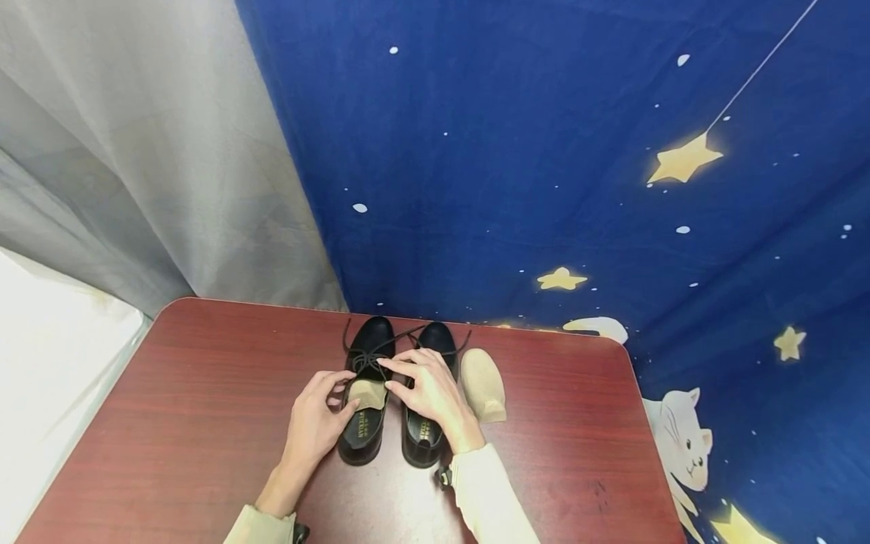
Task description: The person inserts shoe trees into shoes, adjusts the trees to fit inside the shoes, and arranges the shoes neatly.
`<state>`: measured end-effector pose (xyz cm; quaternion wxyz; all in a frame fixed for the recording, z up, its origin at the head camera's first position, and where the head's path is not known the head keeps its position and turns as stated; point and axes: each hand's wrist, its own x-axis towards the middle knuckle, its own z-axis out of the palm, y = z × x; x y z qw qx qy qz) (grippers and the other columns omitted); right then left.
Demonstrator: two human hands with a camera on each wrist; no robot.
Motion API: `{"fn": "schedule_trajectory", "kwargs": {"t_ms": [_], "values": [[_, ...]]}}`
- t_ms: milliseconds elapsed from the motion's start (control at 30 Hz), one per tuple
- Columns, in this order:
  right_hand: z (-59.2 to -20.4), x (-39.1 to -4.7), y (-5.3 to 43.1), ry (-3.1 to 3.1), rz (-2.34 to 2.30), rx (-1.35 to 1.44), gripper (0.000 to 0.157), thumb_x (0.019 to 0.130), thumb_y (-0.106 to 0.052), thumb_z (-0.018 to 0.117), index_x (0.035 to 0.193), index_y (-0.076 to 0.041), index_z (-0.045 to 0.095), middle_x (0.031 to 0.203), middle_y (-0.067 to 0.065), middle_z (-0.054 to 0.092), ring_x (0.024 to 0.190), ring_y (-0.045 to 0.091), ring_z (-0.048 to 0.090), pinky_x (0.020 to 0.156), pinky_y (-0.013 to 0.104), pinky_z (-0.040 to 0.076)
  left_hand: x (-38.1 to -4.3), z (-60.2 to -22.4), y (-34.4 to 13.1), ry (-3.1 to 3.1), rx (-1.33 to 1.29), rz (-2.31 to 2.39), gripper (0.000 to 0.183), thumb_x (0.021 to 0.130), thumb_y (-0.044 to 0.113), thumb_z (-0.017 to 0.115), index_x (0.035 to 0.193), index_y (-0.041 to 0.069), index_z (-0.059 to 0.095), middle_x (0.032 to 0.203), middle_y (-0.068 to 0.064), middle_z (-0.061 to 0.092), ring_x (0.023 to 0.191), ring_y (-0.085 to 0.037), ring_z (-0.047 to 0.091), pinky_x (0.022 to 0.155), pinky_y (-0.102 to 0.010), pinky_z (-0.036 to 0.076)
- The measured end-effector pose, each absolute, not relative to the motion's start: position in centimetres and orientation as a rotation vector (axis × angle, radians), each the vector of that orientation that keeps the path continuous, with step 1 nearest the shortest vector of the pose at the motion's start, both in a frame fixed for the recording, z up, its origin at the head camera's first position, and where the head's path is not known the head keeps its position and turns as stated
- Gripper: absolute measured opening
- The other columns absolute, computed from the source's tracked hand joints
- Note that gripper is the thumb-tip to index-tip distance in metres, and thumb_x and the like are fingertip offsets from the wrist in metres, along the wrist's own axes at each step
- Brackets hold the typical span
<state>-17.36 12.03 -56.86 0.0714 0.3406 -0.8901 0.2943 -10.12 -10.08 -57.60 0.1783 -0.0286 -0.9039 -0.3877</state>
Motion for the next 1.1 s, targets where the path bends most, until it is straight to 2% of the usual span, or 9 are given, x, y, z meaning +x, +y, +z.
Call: {"fn": "schedule_trajectory", "kwargs": {"t_ms": [200,433,700,933,1100], "values": [[-56.9,-17.5,11.9,-2.660,0.866,1.034,0.043,0.090,-0.030,0.075,0.132,-0.028,0.066,0.120,-0.006,0.065,0.117,0.017,0.056,0.107,0.042,0.036,-10.4,-57.9,-10.0,-2.554,-0.089,-1.195,0.046,0.075,0.005,0.085,0.115,0.019,0.068,0.132,0.001,0.062,0.099,-0.020,0.069,0.078,-0.030,0.058],[-56.8,-17.4,11.9,-2.655,0.889,1.021,0.046,0.088,-0.026,0.078,0.132,-0.029,0.066,0.118,-0.006,0.065,0.114,0.016,0.058,0.107,0.043,0.037,-10.5,-58.0,-10.0,-2.571,-0.076,-1.235,0.045,0.078,0.007,0.084,0.117,0.020,0.067,0.126,0.004,0.064,0.101,-0.019,0.069,0.078,-0.028,0.057],[-56.7,-17.4,11.9,-2.600,0.879,1.045,0.046,0.087,-0.024,0.079,0.131,-0.028,0.067,0.117,-0.005,0.066,0.112,0.017,0.060,0.105,0.044,0.039,-10.6,-58.2,-10.2,-2.579,-0.032,-1.237,0.046,0.078,0.010,0.084,0.119,0.023,0.068,0.120,0.007,0.066,0.085,-0.015,0.072,0.074,-0.027,0.058],[-57.0,-17.4,12.2,-2.571,0.820,1.057,0.043,0.091,-0.033,0.073,0.132,-0.026,0.067,0.119,-0.005,0.066,0.115,0.017,0.059,0.107,0.042,0.038,-10.7,-58.5,-10.2,-2.561,-0.016,-1.236,0.044,0.078,0.013,0.085,0.117,0.025,0.069,0.118,0.007,0.069,0.078,-0.013,0.072,0.070,-0.029,0.058],[-56.8,-17.4,12.3,-2.545,0.839,1.075,0.043,0.091,-0.029,0.072,0.133,-0.023,0.066,0.122,-0.003,0.066,0.121,0.021,0.057,0.108,0.051,0.037,-10.7,-58.7,-10.2,-2.541,0.011,-1.208,0.046,0.075,0.012,0.087,0.116,0.026,0.070,0.114,0.002,0.070,0.076,-0.013,0.071,0.069,-0.032,0.058]]}}
